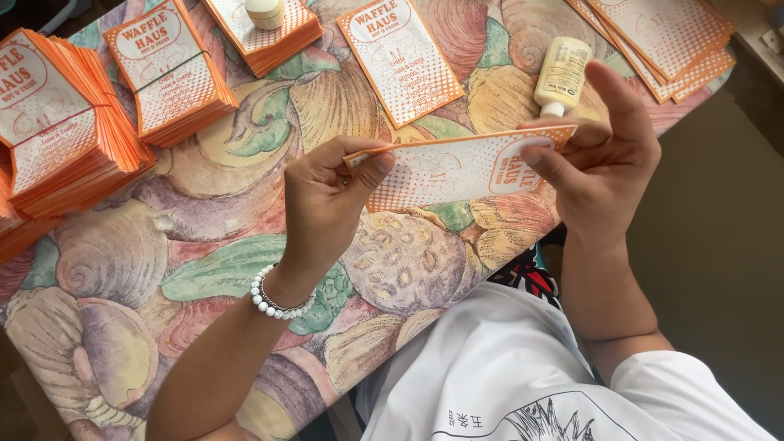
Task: Manually folding paper sheets and applying glue to assemble paper bags.
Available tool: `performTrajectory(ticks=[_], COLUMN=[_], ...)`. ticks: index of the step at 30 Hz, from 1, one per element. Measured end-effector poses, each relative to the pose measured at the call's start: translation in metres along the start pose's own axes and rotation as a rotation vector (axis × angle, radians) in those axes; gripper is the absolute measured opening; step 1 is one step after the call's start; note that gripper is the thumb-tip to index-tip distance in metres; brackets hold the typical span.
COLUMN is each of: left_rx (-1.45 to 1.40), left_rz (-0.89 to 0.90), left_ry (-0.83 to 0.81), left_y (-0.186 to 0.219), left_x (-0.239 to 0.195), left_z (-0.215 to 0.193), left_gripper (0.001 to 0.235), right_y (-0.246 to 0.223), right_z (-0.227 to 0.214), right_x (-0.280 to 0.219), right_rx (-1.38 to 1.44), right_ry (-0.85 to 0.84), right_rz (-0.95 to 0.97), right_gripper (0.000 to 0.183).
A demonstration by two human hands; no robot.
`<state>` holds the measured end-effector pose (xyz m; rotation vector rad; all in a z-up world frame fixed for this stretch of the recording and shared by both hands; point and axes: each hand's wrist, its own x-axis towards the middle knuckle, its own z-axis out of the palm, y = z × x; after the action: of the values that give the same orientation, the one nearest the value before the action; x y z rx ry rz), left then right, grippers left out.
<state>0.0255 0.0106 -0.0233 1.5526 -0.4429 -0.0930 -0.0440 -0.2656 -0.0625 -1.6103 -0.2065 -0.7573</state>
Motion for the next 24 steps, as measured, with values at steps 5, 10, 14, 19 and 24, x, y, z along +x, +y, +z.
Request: performTrajectory(ticks=[5, 10, 14, 19, 24], left_rx=[0.006, 0.028, 0.031, 0.019, 0.024], left_rz=[0.000, 0.082, 0.082, 0.052, -0.014], left_ry=[0.020, 0.048, 0.063, 0.064, 0.024], left_y=[-0.001, -0.001, 0.000, 0.002, 0.009], left_x=[-0.002, -0.003, -0.003, -0.002, -0.002], left_z=[0.002, 0.000, 0.001, 0.002, -0.002], left_gripper=[0.016, 0.020, 0.015, 0.015, 0.013], right_y=[-0.001, -0.003, 0.002, 0.002, 0.005], right_z=[0.007, 0.006, -0.001, -0.001, 0.000], right_x=[0.002, 0.004, 0.003, 0.005, 0.012], right_rx=[0.041, 0.029, 0.021, 0.036, 0.092], right_ry=[0.076, 0.110, 0.098, 0.097, 0.040], right_rz=[-0.006, 0.042, 0.009, 0.041, 0.104], right_gripper=[0.070, 0.073, 0.072, 0.072, 0.065])
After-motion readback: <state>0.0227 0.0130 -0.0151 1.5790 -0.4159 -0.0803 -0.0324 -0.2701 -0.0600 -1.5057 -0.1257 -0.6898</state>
